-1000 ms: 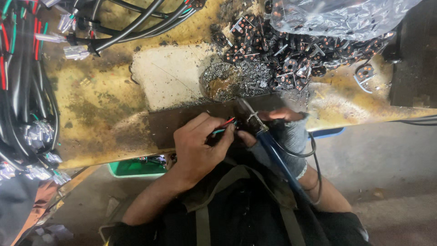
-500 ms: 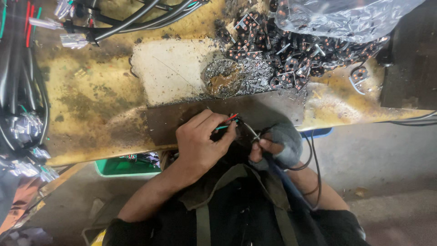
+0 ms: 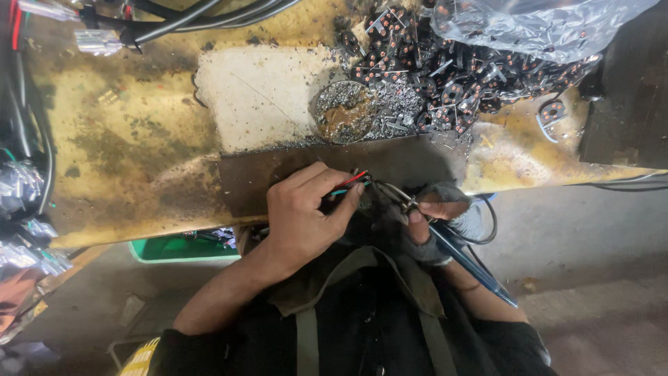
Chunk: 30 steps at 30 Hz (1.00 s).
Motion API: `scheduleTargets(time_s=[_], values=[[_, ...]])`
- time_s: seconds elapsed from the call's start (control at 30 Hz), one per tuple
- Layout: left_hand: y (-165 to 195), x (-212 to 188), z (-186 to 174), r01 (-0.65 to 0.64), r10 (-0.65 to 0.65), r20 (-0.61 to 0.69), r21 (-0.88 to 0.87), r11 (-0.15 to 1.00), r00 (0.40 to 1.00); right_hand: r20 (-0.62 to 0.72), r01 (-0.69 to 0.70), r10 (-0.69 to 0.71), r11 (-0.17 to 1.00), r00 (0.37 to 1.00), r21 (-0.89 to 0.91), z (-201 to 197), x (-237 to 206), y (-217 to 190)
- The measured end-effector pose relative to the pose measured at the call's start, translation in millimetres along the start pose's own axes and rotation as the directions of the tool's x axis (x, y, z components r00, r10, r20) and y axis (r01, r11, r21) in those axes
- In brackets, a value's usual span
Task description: The person uses a soldering iron to attach small black connectors to the ends of multi-colored wires. They repeatedly pick up wires, apply heat to the connector, and place the finished units on the workbench.
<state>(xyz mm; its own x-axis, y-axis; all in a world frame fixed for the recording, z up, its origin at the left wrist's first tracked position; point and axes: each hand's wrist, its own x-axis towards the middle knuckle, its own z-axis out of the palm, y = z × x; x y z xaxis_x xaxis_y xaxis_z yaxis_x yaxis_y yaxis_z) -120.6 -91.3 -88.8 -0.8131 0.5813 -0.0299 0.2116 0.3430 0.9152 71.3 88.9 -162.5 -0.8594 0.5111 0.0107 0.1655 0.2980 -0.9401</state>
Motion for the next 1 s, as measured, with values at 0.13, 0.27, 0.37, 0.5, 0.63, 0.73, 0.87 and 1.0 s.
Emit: scheduleTargets(time_s=[0.13, 0.27, 0.37, 0.5, 0.63, 0.73, 0.87, 1.0], values=[[-2, -2, 6, -0.018, 0.022, -0.043, 0.092, 0.996, 0.999, 0.309, 0.638, -0.57, 0.743, 0.762, -0.202, -7, 7, 7], [-2, -1, 7, -0.074, 0.085, -0.078, 0.129, 0.989, 0.993, 0.056, -0.032, 0.028, 0.997, 0.998, 0.069, -3, 0, 18], [-3, -1, 8, -0.086, 0.095, -0.07, 0.122, 0.989, 0.993, 0.111, -0.165, 0.141, 0.954, 0.984, 0.25, -2, -1, 18], [-6, -3, 8, -0.013, 0.016, -0.033, 0.096, 0.995, 0.999, 0.14, 0.139, -0.125, 0.986, 0.982, -0.095, -2, 2, 8], [-7, -4, 7, 0.001, 0.0, -0.004, 0.079, 0.997, 1.0, 0.22, 0.608, -0.573, 0.781, 0.789, -0.145, 0, 5, 5], [-6, -2, 7, 0.015, -0.015, 0.006, 0.079, 0.997, 1.0, 0.097, 0.31, -0.299, 0.942, 0.949, -0.131, -5, 8, 8], [-6, 0, 6, -0.018, 0.018, 0.0, 0.105, 0.994, 1.0, 0.458, -0.628, 0.479, 0.733, 0.749, 0.26, -21, 16, 8], [-7, -1, 6, -0.027, 0.025, 0.014, 0.109, 0.994, 1.0, 0.281, 0.026, -0.019, 0.999, 0.959, -0.023, -20, 9, -6]])
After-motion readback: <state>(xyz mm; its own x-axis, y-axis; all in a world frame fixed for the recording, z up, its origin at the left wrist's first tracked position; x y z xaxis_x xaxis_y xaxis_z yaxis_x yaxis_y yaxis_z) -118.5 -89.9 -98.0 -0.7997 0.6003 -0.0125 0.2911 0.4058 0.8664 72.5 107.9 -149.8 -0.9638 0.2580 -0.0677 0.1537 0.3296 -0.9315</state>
